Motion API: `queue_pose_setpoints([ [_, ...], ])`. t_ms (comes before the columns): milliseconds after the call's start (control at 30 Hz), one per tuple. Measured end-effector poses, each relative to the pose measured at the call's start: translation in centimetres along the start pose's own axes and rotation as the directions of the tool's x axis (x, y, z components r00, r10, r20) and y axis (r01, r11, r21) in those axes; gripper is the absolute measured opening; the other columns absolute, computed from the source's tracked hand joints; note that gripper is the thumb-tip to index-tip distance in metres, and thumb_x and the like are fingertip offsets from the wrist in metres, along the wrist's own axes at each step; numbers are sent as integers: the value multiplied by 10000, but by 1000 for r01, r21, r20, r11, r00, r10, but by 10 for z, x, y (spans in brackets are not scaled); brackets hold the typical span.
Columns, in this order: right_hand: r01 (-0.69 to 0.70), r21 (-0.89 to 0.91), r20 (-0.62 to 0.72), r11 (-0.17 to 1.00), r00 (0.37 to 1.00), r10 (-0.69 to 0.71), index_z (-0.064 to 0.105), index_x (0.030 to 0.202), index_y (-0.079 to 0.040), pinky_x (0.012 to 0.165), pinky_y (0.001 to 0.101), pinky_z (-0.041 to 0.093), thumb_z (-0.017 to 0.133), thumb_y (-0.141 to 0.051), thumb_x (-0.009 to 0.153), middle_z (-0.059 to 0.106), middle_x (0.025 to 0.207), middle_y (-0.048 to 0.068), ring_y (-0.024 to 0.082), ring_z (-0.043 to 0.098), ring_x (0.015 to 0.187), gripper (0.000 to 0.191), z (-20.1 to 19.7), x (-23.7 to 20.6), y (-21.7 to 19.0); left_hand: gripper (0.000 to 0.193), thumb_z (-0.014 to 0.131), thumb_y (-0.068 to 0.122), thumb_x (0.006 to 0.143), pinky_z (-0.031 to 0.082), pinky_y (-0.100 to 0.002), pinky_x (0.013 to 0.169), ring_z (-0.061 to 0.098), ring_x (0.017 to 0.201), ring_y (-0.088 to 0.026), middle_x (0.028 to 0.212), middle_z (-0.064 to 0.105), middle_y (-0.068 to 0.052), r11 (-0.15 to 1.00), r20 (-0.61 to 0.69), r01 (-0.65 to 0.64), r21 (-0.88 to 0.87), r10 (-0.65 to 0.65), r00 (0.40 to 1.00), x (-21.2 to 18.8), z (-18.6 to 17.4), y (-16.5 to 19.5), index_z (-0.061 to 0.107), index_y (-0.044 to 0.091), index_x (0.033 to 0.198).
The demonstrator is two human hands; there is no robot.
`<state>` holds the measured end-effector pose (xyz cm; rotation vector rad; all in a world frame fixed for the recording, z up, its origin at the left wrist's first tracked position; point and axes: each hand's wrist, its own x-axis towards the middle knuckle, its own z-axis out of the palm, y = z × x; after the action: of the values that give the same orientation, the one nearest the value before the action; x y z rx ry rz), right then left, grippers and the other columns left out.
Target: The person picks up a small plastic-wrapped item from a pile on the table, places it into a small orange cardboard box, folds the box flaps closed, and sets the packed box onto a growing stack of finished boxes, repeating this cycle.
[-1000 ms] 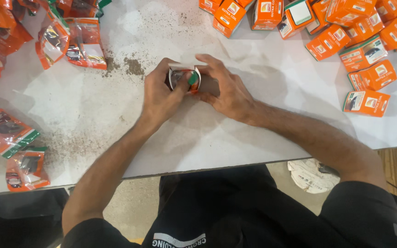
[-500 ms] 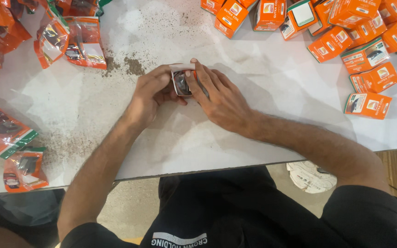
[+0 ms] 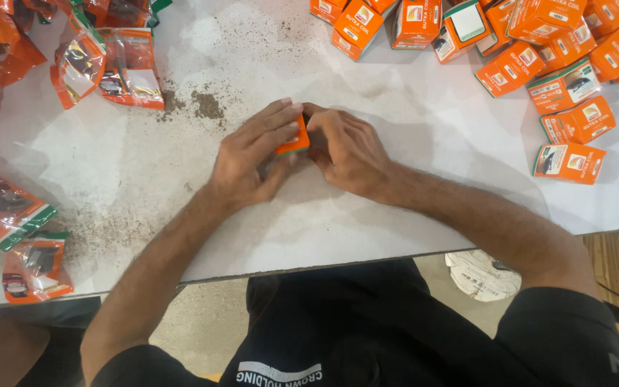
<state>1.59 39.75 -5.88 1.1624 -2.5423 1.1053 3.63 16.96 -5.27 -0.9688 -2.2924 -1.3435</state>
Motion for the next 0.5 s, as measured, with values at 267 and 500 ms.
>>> queue_pose_setpoints([
  [267, -34, 15, 5, 999, 999, 34, 430, 1212, -58, 905, 457, 580, 818, -2, 878, 657, 1340, 175, 395, 692, 1106, 515, 2, 2, -1, 257, 781, -16, 898, 583, -454, 1071, 639, 1318, -391, 1365, 661, -196, 997, -15, 22, 77, -21, 1000, -5, 2, -9, 657, 17, 1120],
  [500, 4, 45, 34, 999, 999, -5, 402, 1379, -45, 971, 482, 550, 815, 13, 825, 620, 1369, 188, 391, 663, 1173, 693, 0, 8, 2, 416, 858, 272, 890, 495, -501, 1182, 489, 1443, -419, 1490, 547, -243, 975, 112, -87, 205, 65, 992, -21, -2, -23, 644, -8, 1109],
])
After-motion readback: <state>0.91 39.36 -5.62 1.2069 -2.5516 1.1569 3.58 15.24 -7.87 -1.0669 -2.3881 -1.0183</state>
